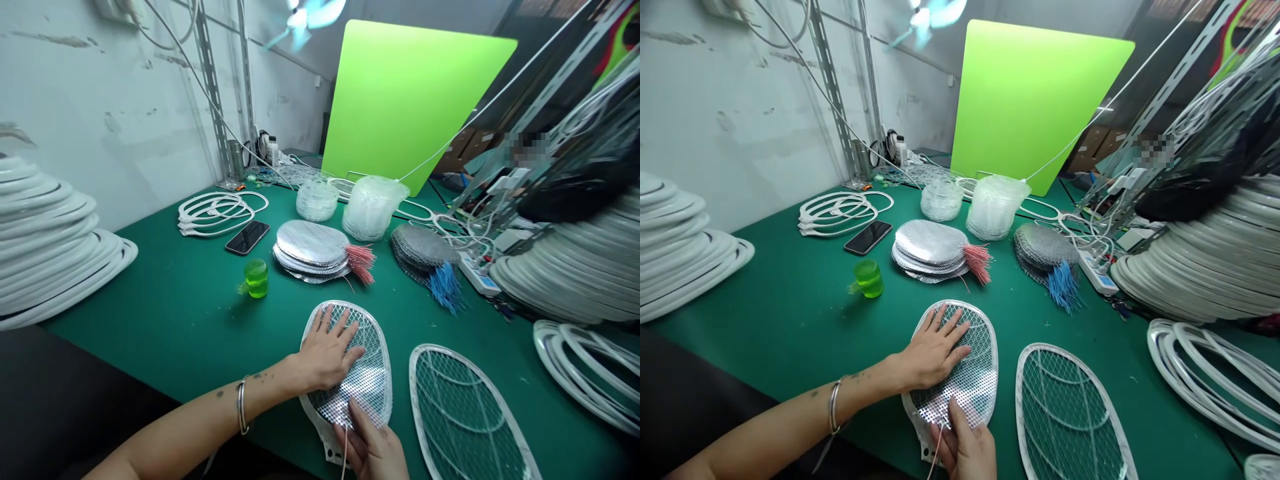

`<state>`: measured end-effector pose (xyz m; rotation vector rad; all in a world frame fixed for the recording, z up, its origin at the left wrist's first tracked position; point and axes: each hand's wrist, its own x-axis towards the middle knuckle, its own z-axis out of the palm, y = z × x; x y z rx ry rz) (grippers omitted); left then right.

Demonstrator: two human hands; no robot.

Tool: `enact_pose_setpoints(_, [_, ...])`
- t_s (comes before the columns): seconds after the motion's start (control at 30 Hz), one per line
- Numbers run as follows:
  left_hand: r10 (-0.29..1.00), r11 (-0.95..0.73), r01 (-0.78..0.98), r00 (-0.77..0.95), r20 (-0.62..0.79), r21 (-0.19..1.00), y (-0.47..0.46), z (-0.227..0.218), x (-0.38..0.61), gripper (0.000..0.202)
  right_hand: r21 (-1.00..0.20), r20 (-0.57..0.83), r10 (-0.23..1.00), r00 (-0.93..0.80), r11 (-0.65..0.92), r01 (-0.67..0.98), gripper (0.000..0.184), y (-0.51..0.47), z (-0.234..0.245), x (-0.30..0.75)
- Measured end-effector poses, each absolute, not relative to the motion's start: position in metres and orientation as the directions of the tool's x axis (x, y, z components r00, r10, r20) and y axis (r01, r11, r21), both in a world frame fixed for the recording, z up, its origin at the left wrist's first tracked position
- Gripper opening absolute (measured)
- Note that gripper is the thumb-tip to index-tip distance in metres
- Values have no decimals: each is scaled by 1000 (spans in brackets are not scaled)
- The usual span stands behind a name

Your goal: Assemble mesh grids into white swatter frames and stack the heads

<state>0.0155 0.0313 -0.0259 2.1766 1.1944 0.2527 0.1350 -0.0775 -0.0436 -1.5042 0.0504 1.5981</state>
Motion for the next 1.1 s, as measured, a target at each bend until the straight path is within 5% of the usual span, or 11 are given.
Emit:
enact_pose_setpoints(0.67, [825,-490,743,564,-32,455,36,-50,24,68,-613,-746,639,186,-551,-566,62,-79,-27,124])
enact_pose_setpoints(0.83, [832,-494,768,553,-34,409,34,-46,24,64,-642,-704,705,81,-584,-497,58,-88,-10,129])
enact_pose_setpoints(0.97, [825,-525,767,566,-2,370,34,-49,23,60,-619,-736,671,-95,-722,-309,58,-109,3,147])
enact_pose_setpoints(1.1, [822,-548,770,568,42,326,33,-54,23,61,-650,-755,621,-212,-751,113,57,-119,15,175])
